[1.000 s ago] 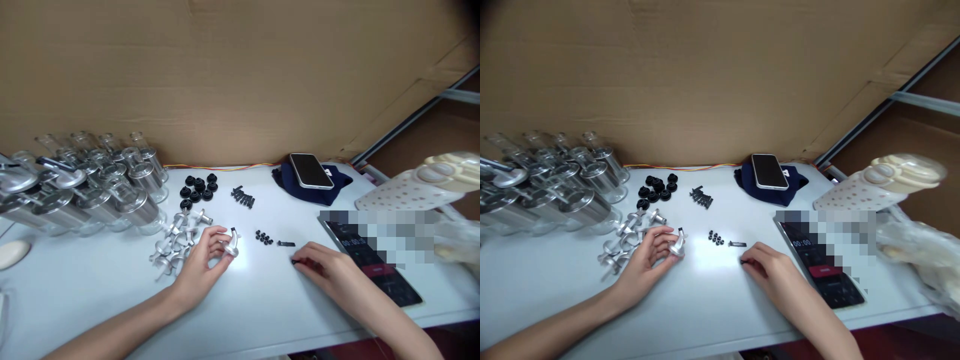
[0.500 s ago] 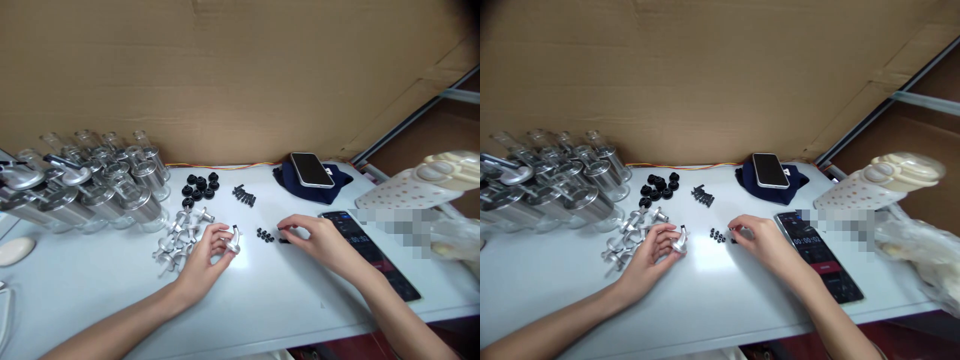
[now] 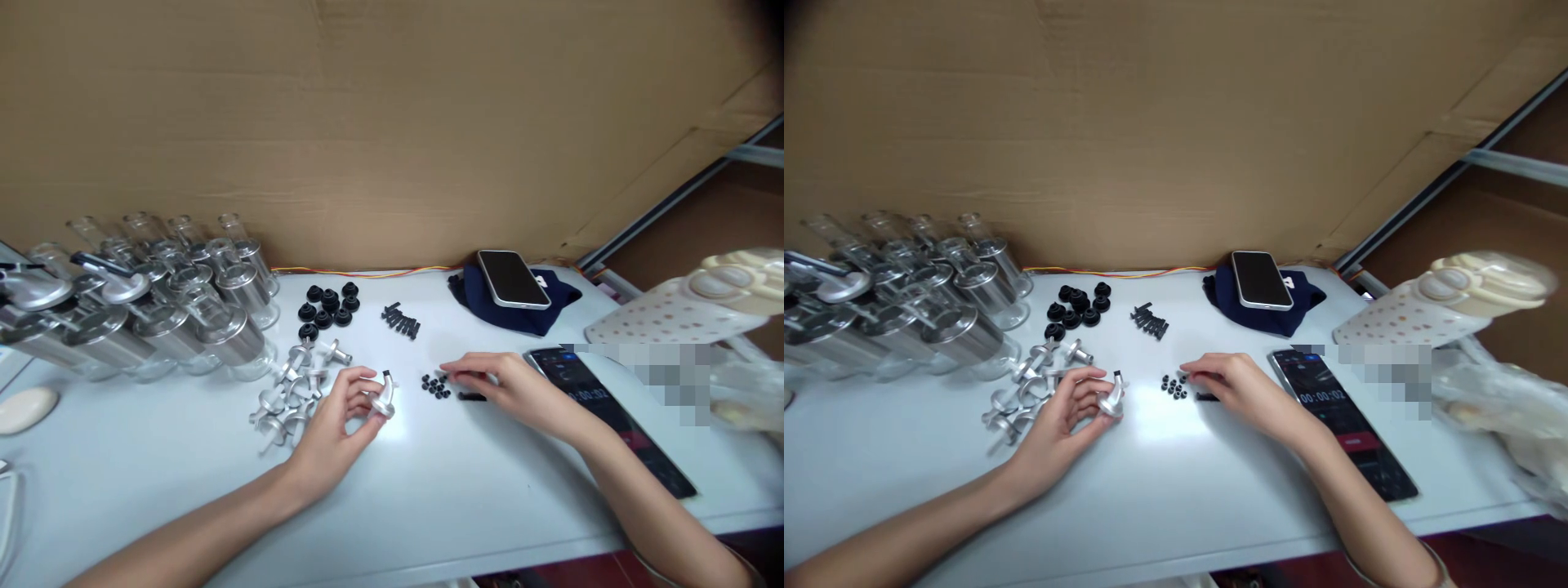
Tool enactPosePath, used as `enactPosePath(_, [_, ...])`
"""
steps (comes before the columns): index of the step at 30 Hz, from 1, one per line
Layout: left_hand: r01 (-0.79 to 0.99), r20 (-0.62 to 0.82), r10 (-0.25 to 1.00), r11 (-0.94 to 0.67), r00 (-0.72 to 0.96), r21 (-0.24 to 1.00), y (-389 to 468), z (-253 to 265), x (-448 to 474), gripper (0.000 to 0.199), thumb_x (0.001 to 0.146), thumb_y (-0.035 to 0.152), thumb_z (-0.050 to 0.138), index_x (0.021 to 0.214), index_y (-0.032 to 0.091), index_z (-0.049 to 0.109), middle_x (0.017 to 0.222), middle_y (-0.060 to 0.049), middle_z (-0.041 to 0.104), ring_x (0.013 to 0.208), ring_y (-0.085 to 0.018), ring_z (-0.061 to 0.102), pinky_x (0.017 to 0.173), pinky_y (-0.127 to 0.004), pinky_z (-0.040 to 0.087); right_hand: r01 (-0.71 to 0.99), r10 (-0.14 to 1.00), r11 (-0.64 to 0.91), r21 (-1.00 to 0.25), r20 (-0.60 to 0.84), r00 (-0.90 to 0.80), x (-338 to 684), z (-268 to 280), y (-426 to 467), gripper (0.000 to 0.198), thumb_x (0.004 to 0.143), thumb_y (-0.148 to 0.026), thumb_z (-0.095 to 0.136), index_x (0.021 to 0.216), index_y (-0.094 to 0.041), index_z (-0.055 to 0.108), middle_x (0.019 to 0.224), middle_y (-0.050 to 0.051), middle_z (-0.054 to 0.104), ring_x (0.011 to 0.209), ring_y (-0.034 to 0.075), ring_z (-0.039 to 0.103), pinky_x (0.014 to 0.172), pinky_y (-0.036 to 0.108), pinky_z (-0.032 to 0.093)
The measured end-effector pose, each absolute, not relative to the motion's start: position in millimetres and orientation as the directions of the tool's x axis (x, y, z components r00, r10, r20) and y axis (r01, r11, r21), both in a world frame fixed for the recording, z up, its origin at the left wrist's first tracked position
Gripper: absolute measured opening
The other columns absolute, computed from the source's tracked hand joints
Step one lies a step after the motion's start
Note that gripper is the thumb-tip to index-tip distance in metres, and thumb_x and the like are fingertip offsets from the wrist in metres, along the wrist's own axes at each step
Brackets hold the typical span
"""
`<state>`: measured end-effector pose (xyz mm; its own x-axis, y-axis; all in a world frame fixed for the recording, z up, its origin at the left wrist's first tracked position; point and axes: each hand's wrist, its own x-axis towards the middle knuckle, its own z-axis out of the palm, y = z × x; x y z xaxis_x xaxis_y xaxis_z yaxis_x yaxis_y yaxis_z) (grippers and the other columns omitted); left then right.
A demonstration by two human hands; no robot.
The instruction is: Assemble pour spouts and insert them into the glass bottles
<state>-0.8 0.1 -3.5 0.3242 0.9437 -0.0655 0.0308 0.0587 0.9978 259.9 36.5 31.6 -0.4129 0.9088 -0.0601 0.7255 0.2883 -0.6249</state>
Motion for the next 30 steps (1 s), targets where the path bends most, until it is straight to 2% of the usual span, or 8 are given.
enactPosePath(3, [0.032, -0.066, 0.942, 0.059, 0.33, 0.998, -0.1, -3.8, -1.2, 0.032, 0.08, 0.02, 0.06, 0.108, 0.021, 0.043, 0.1, -0.004, 0.059, 0.089, -0.015, 0.06, 0.085, -0.03, 0.047, 0.753, 0.905, 0.289, -0.591, -0.089, -0.417, 264.4, 35.2, 30.8, 0.021, 0.086, -0.024, 0.051, 0.093, -0.022, 0.072, 0.091, 0.006, 0.071, 0.077, 0.019, 0.066, 0.069, 0.029, 0.051])
enactPosePath(8, [0.025, -0.067, 0.939, 0.062, 0.337, 0.998, -0.8, -4.2, -2.3, 0.033, 0.081, 0.021, 0.06, 0.109, 0.022, 0.042, 0.101, -0.004, 0.058, 0.087, -0.014, 0.06, 0.085, -0.031, 0.047, 0.776, 0.908, 0.318, -0.545, -0.061, -0.415, 267.1, 33.9, 22.3, 0.014, 0.077, -0.019, 0.055, 0.072, -0.022, 0.067, 0.081, 0.004, 0.069, 0.065, 0.017, 0.063, 0.064, 0.028, 0.05])
enactPosePath(11, [0.013, -0.064, 0.94, 0.063, 0.334, 0.998, -0.6, -3.8, -2.5, 0.035, 0.081, 0.02, 0.06, 0.109, 0.023, 0.041, 0.1, -0.003, 0.058, 0.086, -0.014, 0.06, 0.085, -0.031, 0.047, 0.792, 0.921, 0.321, -0.52, -0.023, -0.388, 264.1, 42.0, 20.4, 0.011, 0.077, -0.018, 0.056, 0.072, -0.022, 0.065, 0.075, 0.001, 0.068, 0.062, 0.015, 0.061, 0.061, 0.025, 0.049])
enactPosePath(14, [0.0, -0.066, 0.941, 0.07, 0.333, 0.998, -0.2, -2.9, -2.0, 0.039, 0.081, 0.019, 0.059, 0.112, 0.023, 0.038, 0.099, -0.002, 0.06, 0.086, -0.014, 0.061, 0.086, -0.031, 0.047, 0.776, 0.931, 0.329, -0.539, 0.05, -0.361, 250.5, 57.8, 22.8, 0.006, 0.079, -0.023, 0.06, 0.074, -0.023, 0.063, 0.072, -0.001, 0.067, 0.06, 0.013, 0.057, 0.058, 0.023, 0.046])
enactPosePath(18, [-0.007, -0.074, 0.942, 0.081, 0.327, 0.997, -0.7, -1.9, -0.7, 0.046, 0.079, 0.017, 0.06, 0.117, 0.024, 0.033, 0.097, -0.002, 0.06, 0.086, -0.014, 0.061, 0.087, -0.031, 0.046, 0.621, 0.892, 0.435, -0.652, 0.217, -0.397, 214.3, 66.0, 31.9, 0.011, 0.083, -0.027, 0.057, 0.076, -0.022, 0.063, 0.073, 0.002, 0.067, 0.061, 0.013, 0.057, 0.052, 0.022, 0.045])
enactPosePath(20, [-0.009, -0.065, 0.942, 0.072, 0.329, 0.997, -1.1, -1.7, 0.0, 0.05, 0.078, 0.016, 0.06, 0.119, 0.024, 0.032, 0.094, 0.0, 0.06, 0.084, -0.013, 0.061, 0.086, -0.031, 0.046, 0.571, 0.888, 0.453, -0.684, 0.291, -0.356, 196.7, 58.4, 35.8, 0.012, 0.085, -0.027, 0.056, 0.08, -0.02, 0.064, 0.071, 0.002, 0.065, 0.058, 0.013, 0.056, 0.052, 0.022, 0.045])
enactPosePath(24, [-0.011, -0.051, 0.941, 0.058, 0.334, 0.998, -0.5, -1.3, 0.9, 0.057, 0.073, 0.013, 0.062, 0.121, 0.025, 0.034, 0.085, 0.003, 0.056, 0.08, -0.013, 0.06, 0.081, -0.028, 0.046, 0.528, 0.874, 0.485, -0.697, 0.368, -0.317, 178.6, 33.5, 35.4, 0.013, 0.088, -0.023, 0.054, 0.084, -0.019, 0.066, 0.071, 0.003, 0.065, 0.061, 0.013, 0.058, 0.052, 0.022, 0.046])
enactPosePath(30, [-0.001, -0.087, 0.931, 0.093, 0.354, 0.996, 1.2, -0.8, -0.1, 0.06, 0.072, 0.012, 0.063, 0.123, 0.025, 0.034, 0.079, 0.005, 0.051, 0.076, -0.011, 0.057, 0.079, -0.027, 0.045, 0.433, 0.817, 0.576, -0.694, 0.508, -0.272, 174.4, 21.8, 26.9, 0.012, 0.086, -0.019, 0.059, 0.077, -0.018, 0.068, 0.07, 0.004, 0.067, 0.061, 0.014, 0.062, 0.049, 0.022, 0.049])
